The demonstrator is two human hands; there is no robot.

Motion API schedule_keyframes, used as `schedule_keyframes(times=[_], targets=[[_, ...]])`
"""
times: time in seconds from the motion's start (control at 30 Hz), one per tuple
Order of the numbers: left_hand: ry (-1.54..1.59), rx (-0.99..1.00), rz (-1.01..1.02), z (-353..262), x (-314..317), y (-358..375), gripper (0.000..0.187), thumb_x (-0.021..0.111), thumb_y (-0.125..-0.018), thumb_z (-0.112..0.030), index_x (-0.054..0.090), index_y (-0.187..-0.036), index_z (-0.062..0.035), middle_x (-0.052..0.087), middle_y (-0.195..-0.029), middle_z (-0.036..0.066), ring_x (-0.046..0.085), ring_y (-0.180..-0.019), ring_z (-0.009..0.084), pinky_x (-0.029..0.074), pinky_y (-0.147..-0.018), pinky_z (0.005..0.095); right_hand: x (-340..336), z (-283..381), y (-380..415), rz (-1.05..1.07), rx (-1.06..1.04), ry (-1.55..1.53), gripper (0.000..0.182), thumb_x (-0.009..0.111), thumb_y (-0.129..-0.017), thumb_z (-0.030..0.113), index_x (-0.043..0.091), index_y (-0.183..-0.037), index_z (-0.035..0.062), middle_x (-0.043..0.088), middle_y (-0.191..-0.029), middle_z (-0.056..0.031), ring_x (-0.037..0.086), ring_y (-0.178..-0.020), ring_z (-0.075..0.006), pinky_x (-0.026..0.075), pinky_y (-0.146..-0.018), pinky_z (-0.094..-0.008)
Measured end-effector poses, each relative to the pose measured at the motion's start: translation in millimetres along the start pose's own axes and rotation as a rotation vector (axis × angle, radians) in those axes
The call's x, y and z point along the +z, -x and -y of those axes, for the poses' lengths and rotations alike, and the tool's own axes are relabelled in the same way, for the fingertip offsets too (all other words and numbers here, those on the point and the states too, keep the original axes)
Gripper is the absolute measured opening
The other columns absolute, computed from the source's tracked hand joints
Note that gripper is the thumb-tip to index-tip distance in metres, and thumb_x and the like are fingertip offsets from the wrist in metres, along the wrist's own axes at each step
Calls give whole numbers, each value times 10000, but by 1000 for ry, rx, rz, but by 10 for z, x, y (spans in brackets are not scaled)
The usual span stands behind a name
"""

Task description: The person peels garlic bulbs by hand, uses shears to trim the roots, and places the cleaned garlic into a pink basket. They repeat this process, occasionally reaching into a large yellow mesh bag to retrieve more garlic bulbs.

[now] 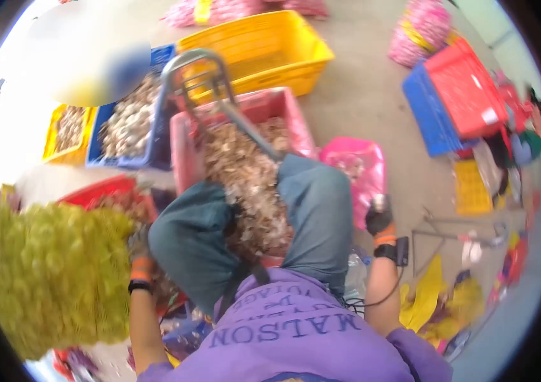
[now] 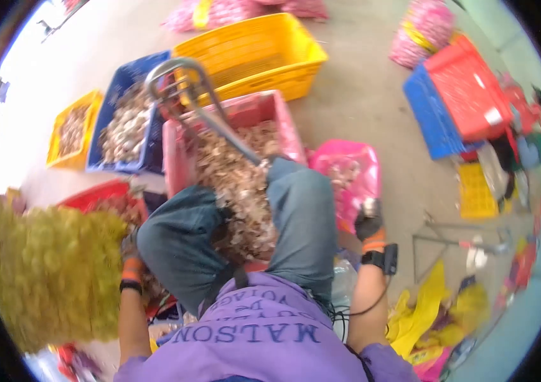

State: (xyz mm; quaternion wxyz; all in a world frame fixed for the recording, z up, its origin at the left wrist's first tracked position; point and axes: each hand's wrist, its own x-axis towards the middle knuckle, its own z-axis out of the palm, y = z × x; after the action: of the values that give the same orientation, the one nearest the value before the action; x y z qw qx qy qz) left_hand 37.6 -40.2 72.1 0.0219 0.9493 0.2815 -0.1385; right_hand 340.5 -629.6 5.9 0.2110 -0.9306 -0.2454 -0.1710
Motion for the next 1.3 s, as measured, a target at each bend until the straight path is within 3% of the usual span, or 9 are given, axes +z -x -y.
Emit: schedule_keyframes(times=[0.27, 0.47, 0.53, 0.6, 0.67, 0.87, 1.0, 1.23, 1.3], targets=[[-406, -265, 360, -79, 125, -85, 556, 517, -803, -324, 379, -1319, -170, 419, -1268, 135, 441, -1116, 314, 403, -872, 416, 196, 46, 233, 128, 471, -233, 227, 587, -848, 225, 484, -955, 52, 573, -834, -96, 577, -769, -230, 469, -670, -328], [-307, -147, 88, -143, -105, 189, 501, 556, -786, -255, 467, -1247, -81, 533, -1155, 173, 527, -1035, 325, 435, -846, 409, 251, -224, -49, -320, 1439, -1923, 317, 536, -886, 223, 462, -1078, -18, 569, -1021, -166, 568, -993, -215, 459, -912, -307], [119, -271, 66, -69, -277, 218, 507, 644, -748, -232, 495, -1193, -40, 552, -1121, 156, 545, -985, 294, 440, -842, 375, 251, -270, -93, -428, 1396, -1717, 346, 448, -908, 389, 485, -965, 51, 581, -870, -94, 615, -800, -239, 540, -746, -325], [437, -314, 46, 37, -301, 237, 532, 723, -714, -222, 507, -1153, -13, 553, -1109, 133, 548, -954, 261, 441, -840, 341, 257, -330, -84, -139, 411, -396, 326, 449, -908, 391, 532, -868, 78, 590, -768, -57, 609, -694, -210, 526, -641, -287], [942, -115, -428, 116, -341, 191, 377, 616, -839, -208, 507, -1142, -13, 573, -1050, 96, 546, -920, 195, 449, -805, 293, -199, 143, -551, -331, 1215, -1447, 320, 444, -913, 391, 560, -789, 120, 586, -693, -21, 577, -612, -148, 461, -543, -227], [1931, 60, -361, -1011, -1418, 59, 378, 441, -918, -375, 546, -1102, -62, 600, -984, 53, 582, -860, 141, 468, -632, 229, -701, 1316, -1501, 121, 664, -1327, 333, 380, -952, 326, 596, -864, 88, 604, -726, -2, 539, -586, -77, 439, -527, -199], [2580, 128, 403, -1466, -1329, -246, 326, 453, -904, -323, 545, -1065, -55, 615, -902, 47, 578, -715, 120, 434, -475, 197, -437, 2154, -1657, 464, 370, -1232, 348, 387, -955, 314, 554, -1076, 34, 623, -787, -33, 593, -658, -108, 493, -606, -231], [2263, 122, -31, -2249, -1308, -164, 353, 433, -923, -280, 470, -1179, -40, 573, -928, 44, 543, -739, 116, 448, -617, 216, 9, 3180, -1561, 334, -300, -847, 338, 577, -871, 221, 537, -1128, 5, 617, -978, -77, 607, -886, -146, 507, -736, -287], [2303, 238, 388, -2101, -1257, -160, 391, 476, -905, -210, 383, -1249, -49, 529, -994, 55, 524, -803, 110, 447, -701, 240, 46, 3126, -1594, 455, -145, -994, 324, 597, -844, 131, 532, -1131, -5, 625, -969, -78, 610, -833, -127, 505, -711, -266]])
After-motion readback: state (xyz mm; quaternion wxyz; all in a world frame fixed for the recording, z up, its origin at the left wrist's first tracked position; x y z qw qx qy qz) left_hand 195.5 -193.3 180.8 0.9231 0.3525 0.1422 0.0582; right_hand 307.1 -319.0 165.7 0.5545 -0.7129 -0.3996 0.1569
